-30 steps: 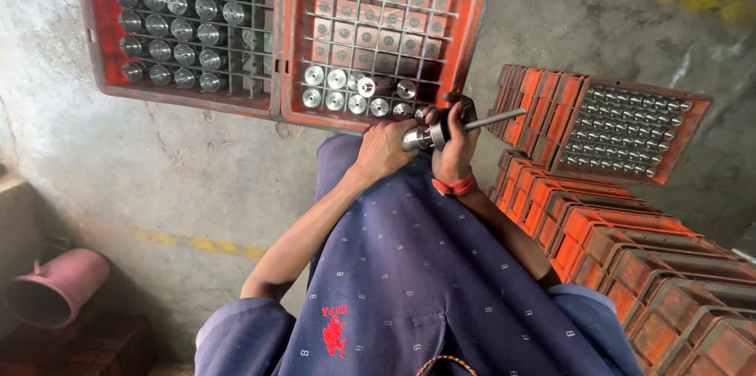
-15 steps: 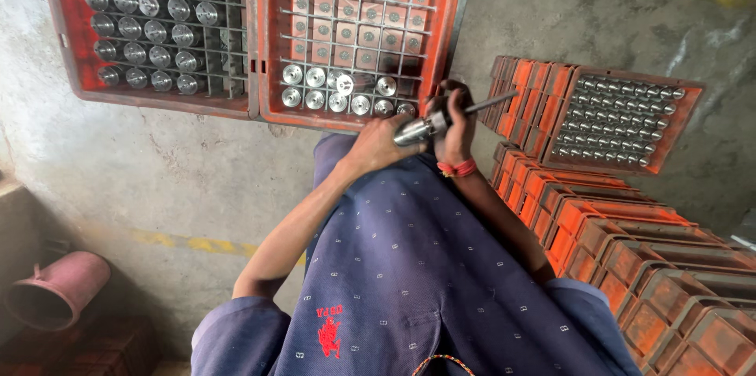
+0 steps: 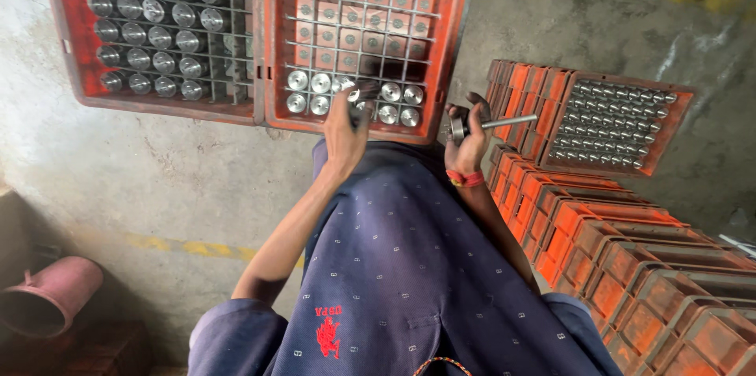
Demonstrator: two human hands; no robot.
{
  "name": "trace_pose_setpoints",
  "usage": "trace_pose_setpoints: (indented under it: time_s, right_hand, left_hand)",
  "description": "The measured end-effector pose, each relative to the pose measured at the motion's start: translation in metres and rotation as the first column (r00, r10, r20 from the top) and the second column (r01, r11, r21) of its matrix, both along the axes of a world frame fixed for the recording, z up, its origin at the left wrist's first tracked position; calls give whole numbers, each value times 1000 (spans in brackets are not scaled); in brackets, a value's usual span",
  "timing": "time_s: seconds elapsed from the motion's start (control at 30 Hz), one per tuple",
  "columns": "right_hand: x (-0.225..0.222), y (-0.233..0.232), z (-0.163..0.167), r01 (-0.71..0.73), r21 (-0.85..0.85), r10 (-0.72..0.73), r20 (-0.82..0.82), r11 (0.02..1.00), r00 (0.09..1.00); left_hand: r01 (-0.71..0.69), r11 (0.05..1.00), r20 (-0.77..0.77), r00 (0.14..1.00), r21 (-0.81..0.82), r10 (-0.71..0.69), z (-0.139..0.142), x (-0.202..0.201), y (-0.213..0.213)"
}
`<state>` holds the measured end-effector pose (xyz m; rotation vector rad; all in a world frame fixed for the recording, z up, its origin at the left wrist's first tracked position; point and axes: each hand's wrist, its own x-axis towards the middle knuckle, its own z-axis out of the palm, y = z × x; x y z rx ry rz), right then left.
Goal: The person places cylindrical machined metal parts one at a time from a full tray into the cells of a gridded plastic crate, occasionally picking up a filled tray and stacking it on a nearby stack of trays. The person holds a rod-like tool in one hand while transferring the parts with the other.
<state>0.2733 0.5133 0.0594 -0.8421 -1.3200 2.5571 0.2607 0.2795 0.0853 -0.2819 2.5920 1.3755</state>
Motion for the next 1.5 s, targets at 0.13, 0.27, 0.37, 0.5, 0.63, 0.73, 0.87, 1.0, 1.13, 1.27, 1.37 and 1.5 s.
trace_pose_setpoints:
  time_s: [0.13, 0.27, 0.37, 0.5, 0.63, 0.73, 0.87, 1.0, 1.13, 1.27, 1.37, 1.5]
  right_hand:
    - [4, -14, 8, 8, -24, -6, 77, 1000, 997]
    - [3, -31, 13, 22, -8, -22, 60, 1000, 998]
    - [1, -45, 12, 27, -24, -26, 22, 999, 999]
    - [0, -63, 7, 49, -47, -47, 30, 998, 998]
    - [-2, -81, 6, -13, -50, 13, -5, 999, 1000]
    - [-8, -95, 6, 9, -86, -6, 36, 996, 999]
    - [-17, -111, 6, -5, -83, 10, 54, 997, 998]
    - [-27, -122, 5, -56, -96, 54, -19, 994, 998]
    - [-31, -127, 8, -90, -101, 91, 3, 991, 996]
    - [-23, -118, 13, -98, -36, 98, 13, 995, 995]
    - [-16, -110, 12, -113, -10, 113, 36, 994, 993]
    - [-15, -115, 5, -142, -79, 145, 33, 987, 989]
  left_hand:
    - [-283, 899, 81, 959, 333, 272, 5, 3, -13]
    - [-187, 864, -55, 969, 467, 240, -20, 3, -31]
    - [-516, 42, 507, 852, 856, 133, -46, 1, -52]
    - [-276, 117, 250, 947, 954, 202, -48, -4, -82]
    - [-267, 753, 13, 946, 601, 324, -19, -26, -133]
    - [-387, 881, -41, 910, 274, 413, 2, -52, -193]
    - [-283, 889, -138, 959, -360, 249, -2, -79, -250]
    - [-197, 845, -40, 978, -498, 204, -22, -101, -261]
    - [-205, 868, -160, 976, -453, 147, -16, -106, -267]
    - [-213, 944, -391, 915, -252, 102, 24, -80, -289]
    - [-147, 926, -420, 858, 348, 294, 42, -62, -281]
    - [-286, 742, -10, 930, 606, 367, 26, -57, -208]
